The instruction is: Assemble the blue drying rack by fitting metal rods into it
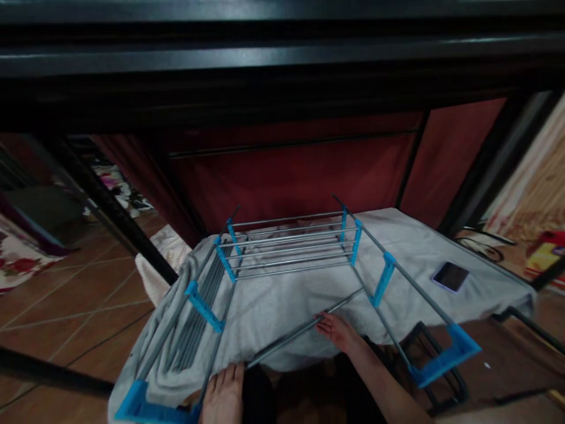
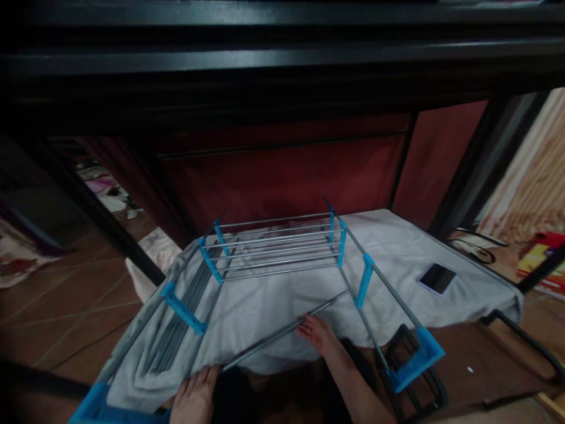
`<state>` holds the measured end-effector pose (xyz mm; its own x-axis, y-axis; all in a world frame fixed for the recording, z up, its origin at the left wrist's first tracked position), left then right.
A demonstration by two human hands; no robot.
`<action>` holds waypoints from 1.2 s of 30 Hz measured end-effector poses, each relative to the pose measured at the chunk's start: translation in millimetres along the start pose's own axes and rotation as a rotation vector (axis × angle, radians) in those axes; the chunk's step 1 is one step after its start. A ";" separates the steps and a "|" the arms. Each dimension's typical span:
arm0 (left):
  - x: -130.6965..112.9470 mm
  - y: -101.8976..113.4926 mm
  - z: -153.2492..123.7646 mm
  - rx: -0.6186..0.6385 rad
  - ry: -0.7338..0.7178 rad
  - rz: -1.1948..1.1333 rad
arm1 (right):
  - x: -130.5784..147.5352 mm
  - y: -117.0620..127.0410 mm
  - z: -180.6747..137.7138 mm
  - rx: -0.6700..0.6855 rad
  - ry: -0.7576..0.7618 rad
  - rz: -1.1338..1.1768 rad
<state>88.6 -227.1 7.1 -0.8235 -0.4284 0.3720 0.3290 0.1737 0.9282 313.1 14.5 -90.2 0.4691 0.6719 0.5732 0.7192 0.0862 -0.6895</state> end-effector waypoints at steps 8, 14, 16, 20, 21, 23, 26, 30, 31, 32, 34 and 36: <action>-4.2 -13.8 67.2 -0.043 0.143 -0.031 | 9.0 9.3 18.2 0.068 -0.130 -0.148; 4.6 -32.9 95.9 -0.002 0.159 -0.071 | 41.3 25.5 0.8 -0.011 -0.023 -0.271; 5.6 -36.8 96.6 -0.011 0.136 -0.089 | 60.2 29.5 -6.1 -0.060 0.076 -0.323; 6.8 -38.9 92.0 -0.077 0.103 -0.125 | 107.5 18.8 -13.2 -0.107 0.333 -0.563; 7.6 -35.8 91.2 -0.103 0.101 -0.131 | 122.0 10.2 -15.0 -0.113 0.430 -0.664; 10.5 -20.9 92.1 -0.184 0.096 -0.139 | 153.9 -14.2 -21.8 -0.149 0.669 -0.921; 22.1 24.8 100.1 -0.372 0.145 -0.141 | 202.7 -60.2 -36.1 -0.261 1.026 -1.311; 49.7 95.6 117.2 -0.535 0.361 -0.132 | 259.9 -103.6 -39.8 -0.492 1.265 -1.667; 55.9 109.6 121.1 -0.546 0.403 -0.126 | 271.9 -106.5 -35.2 -0.584 1.224 -1.738; 61.2 121.5 124.5 -0.550 0.430 -0.117 | 282.2 -106.6 -28.4 -0.654 1.139 -1.799; 69.6 139.2 130.0 -0.552 0.459 -0.099 | 297.2 -99.9 -12.1 -0.726 0.901 -1.856; 76.9 148.6 134.8 -0.528 0.486 -0.087 | 305.4 -90.3 2.4 -0.722 0.714 -1.828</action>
<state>11.8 -114.7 173.3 -0.5989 -0.7882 0.1414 0.5521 -0.2785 0.7859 390.2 213.6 146.0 -0.9014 -0.1806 0.3935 0.4241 -0.1860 0.8863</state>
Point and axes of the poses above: each hand's wrist, its own z-axis towards the middle knuckle, its own y-axis out of the back of the hand, x = y × z, the point moved 4 cm from there along z, towards the middle knuckle, and after that the axes turned 10 degrees about z, right-handed, at the moved point
